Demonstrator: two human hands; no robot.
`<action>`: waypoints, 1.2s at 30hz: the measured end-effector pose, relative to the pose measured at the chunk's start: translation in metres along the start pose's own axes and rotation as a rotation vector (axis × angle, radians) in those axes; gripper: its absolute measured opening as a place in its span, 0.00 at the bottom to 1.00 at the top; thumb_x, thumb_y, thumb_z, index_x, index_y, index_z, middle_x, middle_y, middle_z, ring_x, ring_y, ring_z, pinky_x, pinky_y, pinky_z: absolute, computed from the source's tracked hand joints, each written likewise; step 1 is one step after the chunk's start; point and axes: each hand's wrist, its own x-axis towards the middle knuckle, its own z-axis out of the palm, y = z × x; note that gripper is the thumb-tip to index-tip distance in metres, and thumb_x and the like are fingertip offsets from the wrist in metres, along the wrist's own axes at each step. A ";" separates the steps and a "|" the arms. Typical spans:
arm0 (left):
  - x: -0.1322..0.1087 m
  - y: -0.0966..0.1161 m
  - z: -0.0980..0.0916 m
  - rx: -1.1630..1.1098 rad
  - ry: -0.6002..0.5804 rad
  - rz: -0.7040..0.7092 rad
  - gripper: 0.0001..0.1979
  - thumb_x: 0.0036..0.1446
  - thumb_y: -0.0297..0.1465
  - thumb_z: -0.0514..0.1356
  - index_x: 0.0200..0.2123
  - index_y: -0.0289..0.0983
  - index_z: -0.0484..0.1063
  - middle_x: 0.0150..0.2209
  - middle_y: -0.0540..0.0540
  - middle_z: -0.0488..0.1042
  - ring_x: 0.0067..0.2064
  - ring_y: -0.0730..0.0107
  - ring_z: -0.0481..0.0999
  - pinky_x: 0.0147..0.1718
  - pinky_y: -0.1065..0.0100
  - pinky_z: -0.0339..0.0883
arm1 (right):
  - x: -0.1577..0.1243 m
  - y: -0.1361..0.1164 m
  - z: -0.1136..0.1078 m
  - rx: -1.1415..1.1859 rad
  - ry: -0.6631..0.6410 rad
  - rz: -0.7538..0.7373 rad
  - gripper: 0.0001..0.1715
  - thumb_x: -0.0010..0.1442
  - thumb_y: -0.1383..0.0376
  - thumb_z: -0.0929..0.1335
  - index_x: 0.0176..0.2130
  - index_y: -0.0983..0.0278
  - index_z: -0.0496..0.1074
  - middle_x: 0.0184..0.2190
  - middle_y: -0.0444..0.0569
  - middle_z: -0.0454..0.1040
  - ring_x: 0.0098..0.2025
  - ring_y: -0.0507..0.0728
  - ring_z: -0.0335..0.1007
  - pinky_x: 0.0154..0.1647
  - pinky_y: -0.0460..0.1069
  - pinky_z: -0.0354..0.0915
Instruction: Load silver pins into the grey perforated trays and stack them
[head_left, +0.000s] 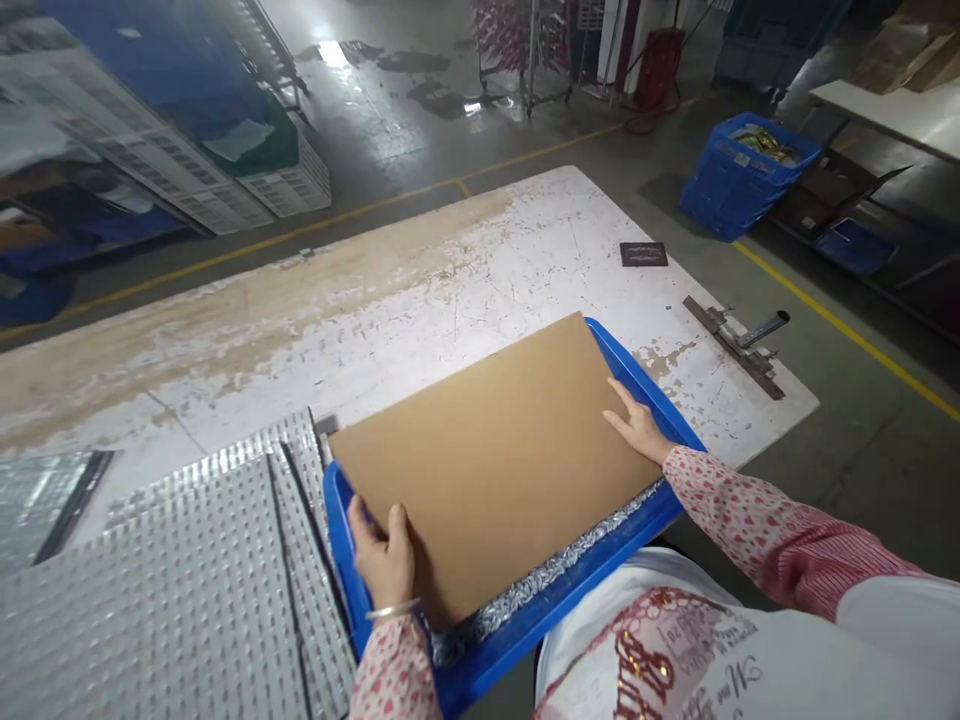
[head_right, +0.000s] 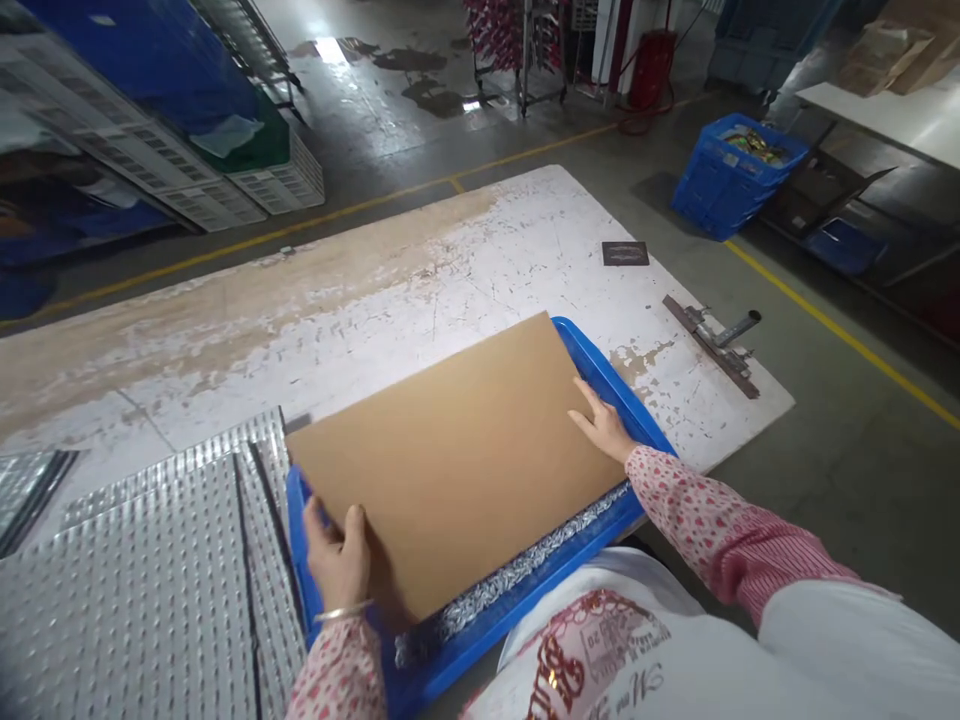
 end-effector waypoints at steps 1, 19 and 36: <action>-0.001 0.003 0.001 0.032 -0.021 -0.044 0.34 0.56 0.41 0.59 0.64 0.35 0.60 0.62 0.34 0.66 0.61 0.49 0.67 0.61 0.50 0.58 | 0.000 0.000 0.000 -0.001 -0.007 0.009 0.34 0.62 0.56 0.65 0.65 0.58 0.61 0.56 0.53 0.72 0.50 0.63 0.74 0.53 0.58 0.69; -0.004 0.024 -0.003 0.077 0.069 -0.016 0.36 0.59 0.43 0.57 0.67 0.37 0.54 0.63 0.37 0.65 0.62 0.55 0.67 0.61 0.56 0.60 | 0.011 -0.001 0.004 -0.027 -0.005 0.065 0.33 0.63 0.57 0.64 0.65 0.59 0.62 0.56 0.53 0.72 0.52 0.62 0.73 0.60 0.58 0.64; -0.022 0.043 -0.039 -0.319 -0.143 -0.029 0.37 0.48 0.47 0.65 0.58 0.39 0.62 0.52 0.39 0.74 0.53 0.53 0.75 0.55 0.54 0.68 | 0.012 -0.014 -0.032 0.441 -0.073 0.034 0.36 0.58 0.54 0.70 0.62 0.61 0.63 0.55 0.55 0.72 0.57 0.62 0.69 0.59 0.60 0.65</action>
